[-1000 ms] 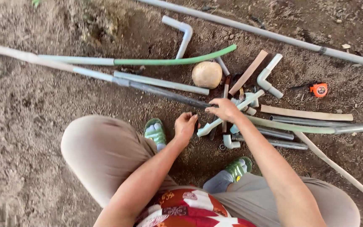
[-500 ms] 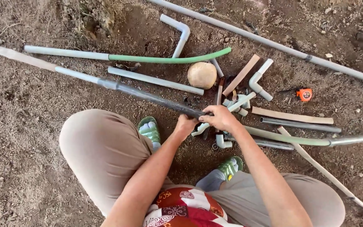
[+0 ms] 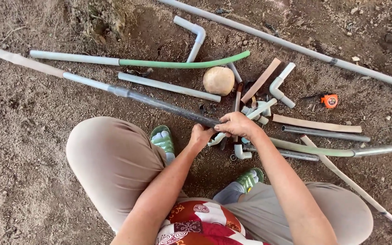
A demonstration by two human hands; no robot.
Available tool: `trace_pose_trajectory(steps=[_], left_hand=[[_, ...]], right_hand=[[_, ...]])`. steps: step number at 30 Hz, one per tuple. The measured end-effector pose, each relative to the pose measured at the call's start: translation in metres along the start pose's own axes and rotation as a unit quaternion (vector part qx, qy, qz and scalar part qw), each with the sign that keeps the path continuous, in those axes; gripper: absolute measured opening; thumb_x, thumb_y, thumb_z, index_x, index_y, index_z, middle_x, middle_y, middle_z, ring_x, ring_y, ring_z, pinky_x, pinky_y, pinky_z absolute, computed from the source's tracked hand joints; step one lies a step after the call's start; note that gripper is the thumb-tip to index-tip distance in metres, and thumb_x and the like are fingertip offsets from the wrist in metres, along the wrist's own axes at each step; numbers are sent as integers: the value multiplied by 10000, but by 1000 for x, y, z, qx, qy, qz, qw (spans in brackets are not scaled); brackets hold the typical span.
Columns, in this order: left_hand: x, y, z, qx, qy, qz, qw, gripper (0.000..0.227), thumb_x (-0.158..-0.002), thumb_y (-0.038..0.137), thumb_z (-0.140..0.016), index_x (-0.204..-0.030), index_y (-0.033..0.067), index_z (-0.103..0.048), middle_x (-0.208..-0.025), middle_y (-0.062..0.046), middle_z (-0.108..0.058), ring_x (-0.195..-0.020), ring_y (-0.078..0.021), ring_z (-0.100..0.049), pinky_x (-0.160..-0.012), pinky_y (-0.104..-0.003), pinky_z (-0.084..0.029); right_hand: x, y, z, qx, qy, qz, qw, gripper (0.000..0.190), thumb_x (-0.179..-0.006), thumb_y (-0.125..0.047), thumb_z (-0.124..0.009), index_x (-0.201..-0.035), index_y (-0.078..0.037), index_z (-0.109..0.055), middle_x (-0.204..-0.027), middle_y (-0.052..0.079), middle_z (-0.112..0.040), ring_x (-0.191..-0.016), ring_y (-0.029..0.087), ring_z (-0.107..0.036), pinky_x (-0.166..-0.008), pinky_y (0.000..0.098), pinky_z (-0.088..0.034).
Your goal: A person sitting on the ground uses a hacksaw blade to saw a wooden stick and then applies electrical tape to a pipe.
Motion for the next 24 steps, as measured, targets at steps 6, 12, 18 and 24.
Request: trace_pose_trajectory(steps=[6, 12, 18, 24], left_hand=[[7, 14, 0, -19, -1, 5, 1000, 296, -861, 256, -699, -1025, 10, -679, -850, -167, -685, -831, -286, -653, -693, -448, -488], [7, -6, -3, -98, 7, 81, 992, 257, -855, 274, -627, -914, 35, -703, -795, -111, -667, -753, -207, -596, -686, -395, -470], [24, 24, -11, -24, 21, 133, 991, 195, -845, 189, -569, -757, 26, -633, -641, -78, -595, -586, -128, -614, -573, -269, -532], [32, 19, 0, -55, 28, 144, 988, 252, -851, 266, -612, -816, 22, -665, -565, -69, -618, -477, -96, -608, -457, -250, -471]], right_hand=[[-10, 5, -2, 26, 21, -3, 999, 432, -703, -233, -755, -1079, -41, -664, -730, 101, -694, -567, 155, -665, -486, 233, -529], [-28, 22, -8, 25, 31, 5, 999, 412, -717, -222, -769, -1080, -57, -665, -730, 112, -702, -540, 145, -663, -463, 219, -532], [-29, 24, -8, 5, 32, 13, 999, 447, -716, -193, -761, -1116, -33, -644, -784, 152, -695, -569, 157, -661, -485, 218, -526], [-42, 37, -7, -8, 33, 46, 998, 451, -722, -161, -773, -1124, -7, -638, -838, 191, -684, -642, 189, -671, -533, 246, -548]])
Point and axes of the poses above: each hand's wrist, its own x-axis away from the middle knuckle, its own z-axis out of the back of the hand, y = z × x, the point moved 3 cm from there along -x, towards the middle knuckle
